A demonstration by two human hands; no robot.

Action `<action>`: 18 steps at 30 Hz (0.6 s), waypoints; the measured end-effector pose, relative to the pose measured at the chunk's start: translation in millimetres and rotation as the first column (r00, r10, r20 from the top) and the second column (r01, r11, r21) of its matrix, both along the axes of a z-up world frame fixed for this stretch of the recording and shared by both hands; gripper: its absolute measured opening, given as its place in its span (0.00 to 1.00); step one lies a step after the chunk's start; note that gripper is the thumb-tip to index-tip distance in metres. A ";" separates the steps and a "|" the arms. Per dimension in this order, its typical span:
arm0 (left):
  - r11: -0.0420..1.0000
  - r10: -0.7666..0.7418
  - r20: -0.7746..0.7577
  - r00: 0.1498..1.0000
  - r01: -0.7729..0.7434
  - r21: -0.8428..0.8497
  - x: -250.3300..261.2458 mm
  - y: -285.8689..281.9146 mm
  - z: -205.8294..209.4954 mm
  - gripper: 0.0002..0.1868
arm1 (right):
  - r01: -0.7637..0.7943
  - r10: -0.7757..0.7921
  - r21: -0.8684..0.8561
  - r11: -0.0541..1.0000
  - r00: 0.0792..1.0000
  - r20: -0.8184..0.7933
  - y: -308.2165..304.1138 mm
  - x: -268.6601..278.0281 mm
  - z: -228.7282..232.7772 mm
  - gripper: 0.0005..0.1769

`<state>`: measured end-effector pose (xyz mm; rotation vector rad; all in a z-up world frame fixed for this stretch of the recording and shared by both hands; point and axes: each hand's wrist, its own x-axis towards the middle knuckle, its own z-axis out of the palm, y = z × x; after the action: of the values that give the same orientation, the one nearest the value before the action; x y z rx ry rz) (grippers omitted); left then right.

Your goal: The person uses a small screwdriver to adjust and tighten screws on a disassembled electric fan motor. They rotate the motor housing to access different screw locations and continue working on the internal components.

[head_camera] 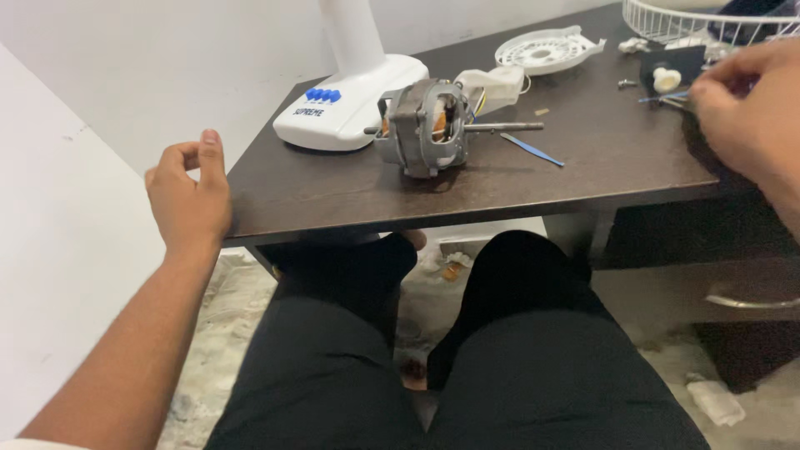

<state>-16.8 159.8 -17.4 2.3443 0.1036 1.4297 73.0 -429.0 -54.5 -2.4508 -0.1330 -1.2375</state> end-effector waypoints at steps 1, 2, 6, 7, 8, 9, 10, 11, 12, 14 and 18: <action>1.000 -0.005 -0.017 1.000 0.005 -0.024 4.0 -1.8 -2.2 0.23 | -0.020 0.019 0.028 0.999 0.999 0.038 -11.3 15.3 -12.7 0.12; 1.000 -0.004 -0.011 1.000 0.004 0.008 5.4 -3.8 -3.6 0.23 | -0.041 0.036 0.059 0.997 0.996 0.077 -20.2 31.2 -25.7 0.15; 0.997 -0.006 -0.043 0.999 0.009 0.080 -3.2 -11.4 2.8 0.23 | -0.365 0.401 0.385 0.848 0.916 -0.015 -38.1 78.4 -41.0 0.26; 0.996 -0.015 -0.068 0.998 0.021 0.084 -4.3 -14.8 6.7 0.23 | -0.343 0.418 0.510 0.789 0.908 -0.037 -33.9 85.3 -32.8 0.27; 0.996 -0.021 -0.074 0.997 0.028 0.089 -4.6 -19.1 9.7 0.23 | -0.344 0.423 0.531 0.774 0.905 -0.031 -32.0 79.1 -26.4 0.26; 0.995 -0.027 -0.081 0.996 0.034 0.094 -4.9 -23.1 12.5 0.22 | -0.335 0.404 0.528 0.780 0.915 -0.017 -23.6 69.2 -18.3 0.25; 0.995 -0.022 -0.086 0.996 0.030 0.091 -8.0 -26.4 12.7 0.22 | -0.337 0.381 0.498 0.799 0.924 0.014 -11.6 56.0 -4.6 0.24; 0.999 -0.029 -0.110 0.993 0.030 0.014 -8.4 -29.8 13.0 0.22 | -0.326 0.347 0.459 0.826 0.937 0.041 5.5 37.3 8.5 0.24; 0.998 -0.031 -0.135 0.990 0.023 -0.059 -9.4 -30.1 14.5 0.22 | -0.335 0.333 0.423 0.842 0.939 0.081 27.8 15.1 20.1 0.23; 0.992 -0.050 -0.155 0.987 0.031 -0.121 -8.9 -29.5 16.6 0.22 | -0.377 0.346 0.324 0.868 0.926 0.152 72.2 -40.0 33.0 0.23; 0.989 -0.142 -0.145 0.979 0.133 -0.066 -7.1 -27.6 14.1 0.20 | -0.495 0.499 0.138 0.858 0.866 0.006 125.5 -143.4 35.6 0.25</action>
<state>-23.9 132.3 -3.3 2.3610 0.0214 1.1706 -70.4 -303.5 -18.9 -2.1225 -0.6146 -0.9404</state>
